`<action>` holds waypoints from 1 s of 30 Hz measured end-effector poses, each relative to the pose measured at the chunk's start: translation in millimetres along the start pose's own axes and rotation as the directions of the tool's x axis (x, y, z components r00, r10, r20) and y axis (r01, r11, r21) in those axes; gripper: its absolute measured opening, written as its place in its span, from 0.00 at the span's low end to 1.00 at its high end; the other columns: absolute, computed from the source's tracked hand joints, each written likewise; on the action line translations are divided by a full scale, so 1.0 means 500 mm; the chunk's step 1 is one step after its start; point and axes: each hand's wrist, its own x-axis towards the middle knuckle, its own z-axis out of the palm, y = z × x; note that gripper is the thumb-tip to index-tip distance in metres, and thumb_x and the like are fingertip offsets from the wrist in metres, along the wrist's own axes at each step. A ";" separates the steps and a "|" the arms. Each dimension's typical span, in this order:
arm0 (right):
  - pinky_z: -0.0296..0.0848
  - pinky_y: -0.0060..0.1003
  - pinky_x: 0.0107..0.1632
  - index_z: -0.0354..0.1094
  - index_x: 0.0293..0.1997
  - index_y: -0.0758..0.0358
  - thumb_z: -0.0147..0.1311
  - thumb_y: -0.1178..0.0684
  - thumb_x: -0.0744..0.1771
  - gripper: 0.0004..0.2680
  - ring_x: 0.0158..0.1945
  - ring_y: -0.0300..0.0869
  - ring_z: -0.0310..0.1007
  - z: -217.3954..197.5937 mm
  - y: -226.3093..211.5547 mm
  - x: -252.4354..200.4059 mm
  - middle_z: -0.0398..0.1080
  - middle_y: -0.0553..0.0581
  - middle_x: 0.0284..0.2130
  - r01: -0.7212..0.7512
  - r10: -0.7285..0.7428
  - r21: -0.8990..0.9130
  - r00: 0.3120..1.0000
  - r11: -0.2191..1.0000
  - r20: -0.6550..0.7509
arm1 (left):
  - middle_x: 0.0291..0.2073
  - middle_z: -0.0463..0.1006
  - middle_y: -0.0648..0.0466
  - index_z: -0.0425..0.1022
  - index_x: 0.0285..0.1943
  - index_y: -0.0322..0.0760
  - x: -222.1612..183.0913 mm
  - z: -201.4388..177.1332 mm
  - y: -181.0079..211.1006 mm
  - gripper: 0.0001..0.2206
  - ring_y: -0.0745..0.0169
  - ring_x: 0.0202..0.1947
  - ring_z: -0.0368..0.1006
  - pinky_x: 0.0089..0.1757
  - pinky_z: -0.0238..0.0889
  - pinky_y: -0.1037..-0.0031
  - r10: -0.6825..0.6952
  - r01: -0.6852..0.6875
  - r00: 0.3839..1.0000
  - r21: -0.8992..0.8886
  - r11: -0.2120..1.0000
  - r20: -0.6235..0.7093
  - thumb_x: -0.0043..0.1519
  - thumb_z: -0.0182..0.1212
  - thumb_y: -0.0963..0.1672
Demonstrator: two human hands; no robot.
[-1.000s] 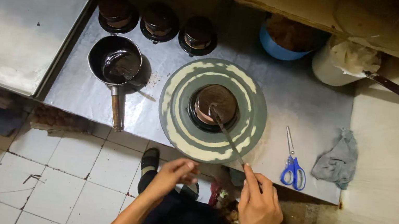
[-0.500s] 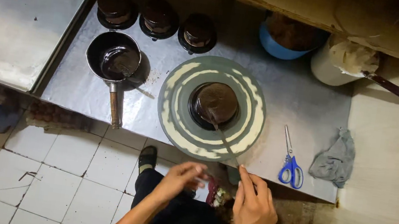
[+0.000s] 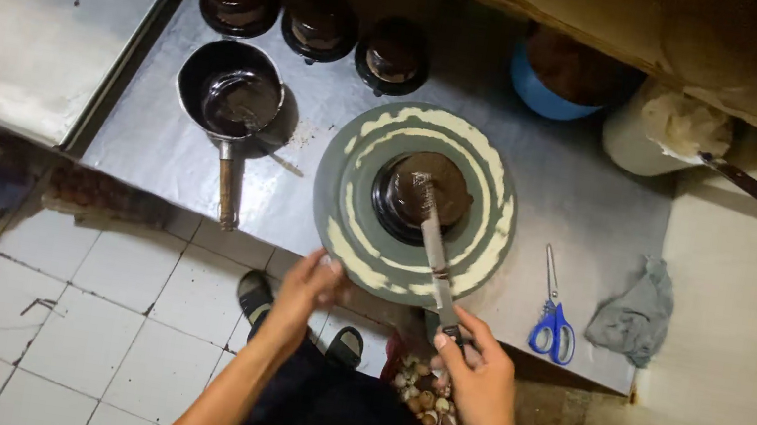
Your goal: Glazing small cakes with chocolate and smoothing the surface with a spatula on a turntable.
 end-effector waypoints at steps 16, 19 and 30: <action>0.68 0.34 0.22 0.55 0.69 0.71 0.45 0.56 0.68 0.20 0.24 0.41 0.69 0.099 -0.118 0.044 0.70 0.64 0.35 -0.108 -0.195 0.568 0.874 0.816 0.445 | 0.42 0.80 0.47 0.77 0.64 0.42 -0.052 -0.142 0.127 0.19 0.51 0.44 0.77 0.45 0.70 0.67 0.314 -0.029 0.847 0.554 0.832 -0.428 0.65 0.62 0.49; 0.70 0.36 0.27 0.56 0.71 0.64 0.50 0.59 0.66 0.23 0.28 0.43 0.71 0.231 -0.117 0.049 0.73 0.59 0.43 0.083 -0.149 0.256 0.956 0.963 0.254 | 0.49 0.74 0.47 0.69 0.68 0.41 -0.035 -0.197 0.145 0.25 0.50 0.48 0.75 0.47 0.68 0.64 0.550 -0.069 0.694 0.717 0.693 -0.464 0.61 0.66 0.48; 0.75 0.50 0.41 0.48 0.76 0.56 0.48 0.62 0.67 0.26 0.39 0.60 0.71 0.550 -0.133 0.117 0.62 0.68 0.46 0.624 -0.442 -0.649 0.776 0.435 0.450 | 0.48 0.77 0.49 0.52 0.79 0.41 0.042 -0.243 0.149 0.40 0.57 0.36 0.73 0.40 0.70 0.66 0.488 -0.194 0.780 0.591 0.783 -0.391 0.56 0.69 0.41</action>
